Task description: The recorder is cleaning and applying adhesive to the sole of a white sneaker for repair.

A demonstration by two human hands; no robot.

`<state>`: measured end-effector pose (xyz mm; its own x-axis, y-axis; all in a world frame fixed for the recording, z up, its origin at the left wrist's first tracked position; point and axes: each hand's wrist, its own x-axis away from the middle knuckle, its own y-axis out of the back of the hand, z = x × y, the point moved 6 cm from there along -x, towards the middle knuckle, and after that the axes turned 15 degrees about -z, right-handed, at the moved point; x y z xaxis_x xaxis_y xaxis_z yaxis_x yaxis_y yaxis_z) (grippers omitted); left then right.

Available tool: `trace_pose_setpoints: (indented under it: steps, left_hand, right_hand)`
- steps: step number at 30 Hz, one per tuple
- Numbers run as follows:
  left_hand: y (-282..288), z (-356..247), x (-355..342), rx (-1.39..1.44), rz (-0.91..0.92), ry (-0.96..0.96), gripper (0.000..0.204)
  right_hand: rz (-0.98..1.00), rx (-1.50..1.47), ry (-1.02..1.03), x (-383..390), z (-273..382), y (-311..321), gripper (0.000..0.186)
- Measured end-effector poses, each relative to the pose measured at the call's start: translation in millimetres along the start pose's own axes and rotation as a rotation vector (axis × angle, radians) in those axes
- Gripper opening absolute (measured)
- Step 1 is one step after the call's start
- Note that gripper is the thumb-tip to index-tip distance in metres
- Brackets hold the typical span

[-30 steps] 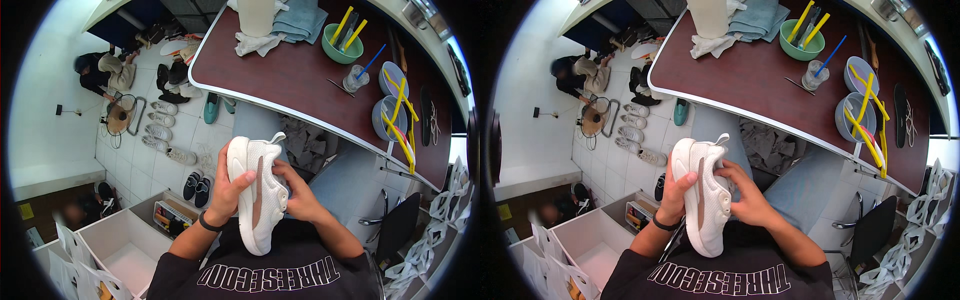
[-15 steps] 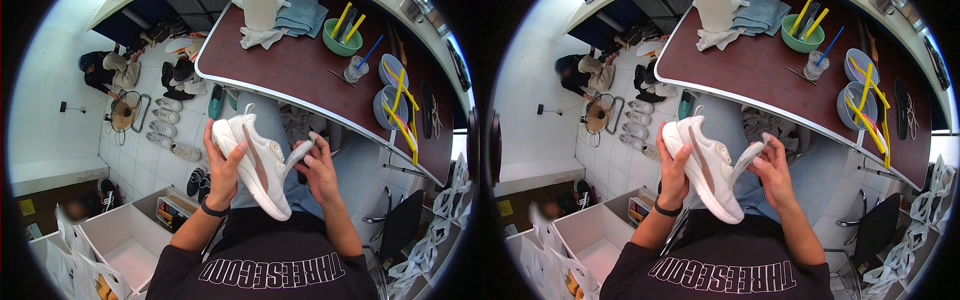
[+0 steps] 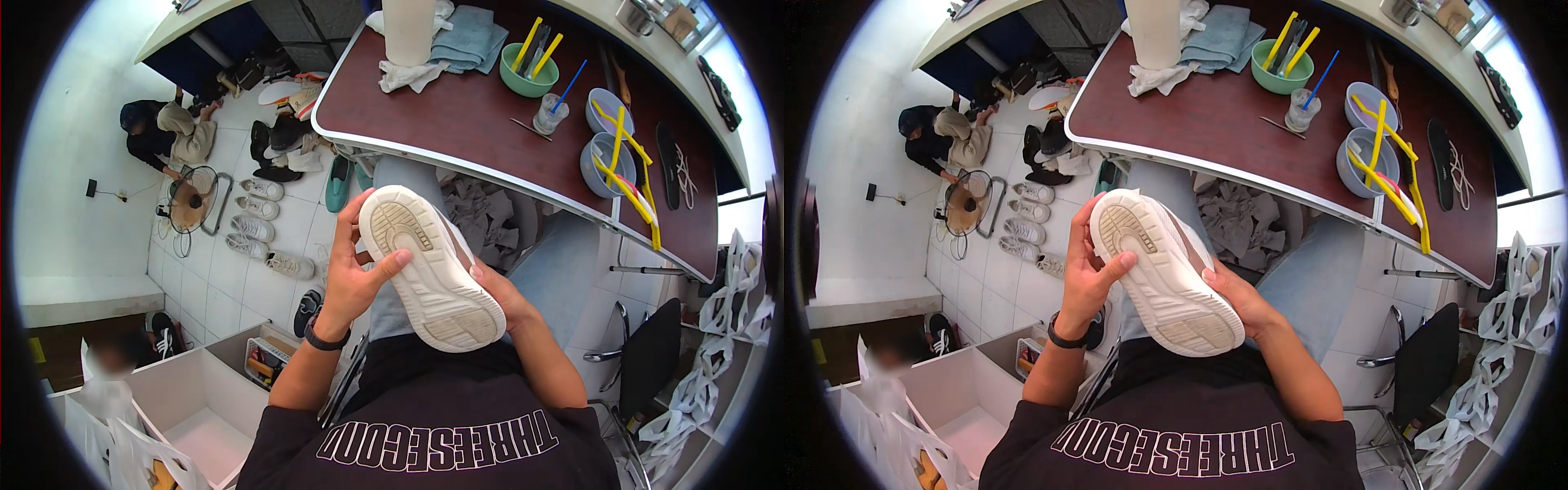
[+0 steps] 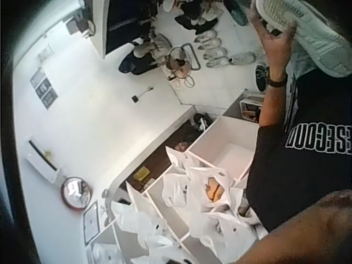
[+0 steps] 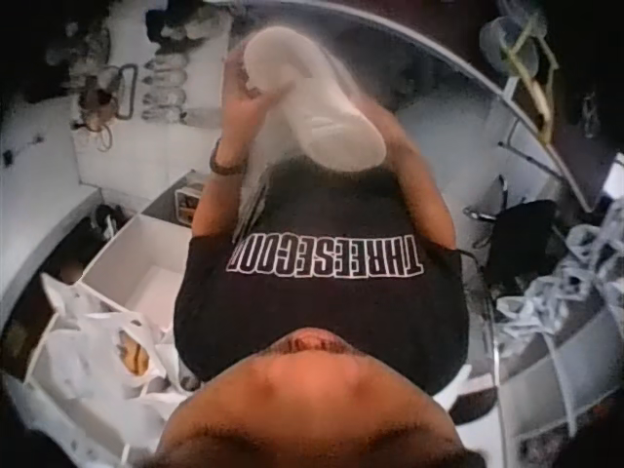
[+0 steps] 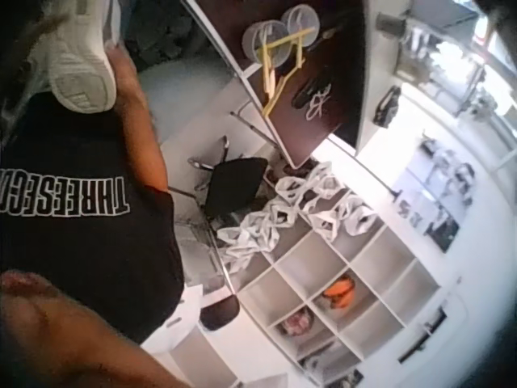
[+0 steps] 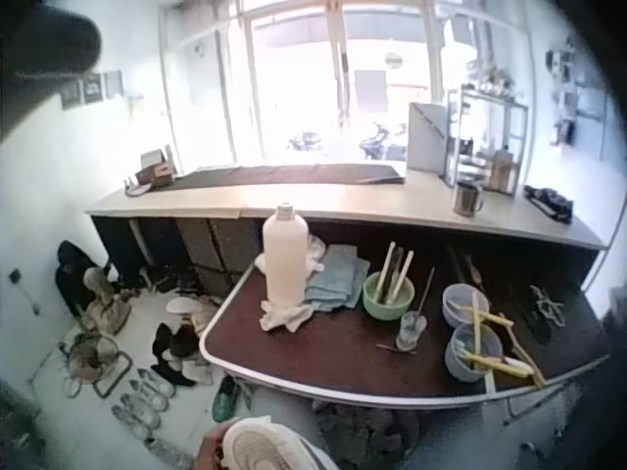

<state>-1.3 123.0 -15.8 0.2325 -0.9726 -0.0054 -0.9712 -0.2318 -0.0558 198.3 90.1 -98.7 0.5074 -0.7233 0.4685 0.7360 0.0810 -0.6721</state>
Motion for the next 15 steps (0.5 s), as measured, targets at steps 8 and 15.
trace_pose_setpoints:
  steps: [8,15]
  left_hand:
    - [5,5,3,-0.065,0.008,0.019,0.083]
    - [10,-8,-5,-0.272,0.3,-0.445,0.109]
  right_hand:
    - [-0.119,-0.153,-0.237,7,-9,10,0.061]
    - [-0.125,-0.111,-0.375,8,-18,29,0.054]
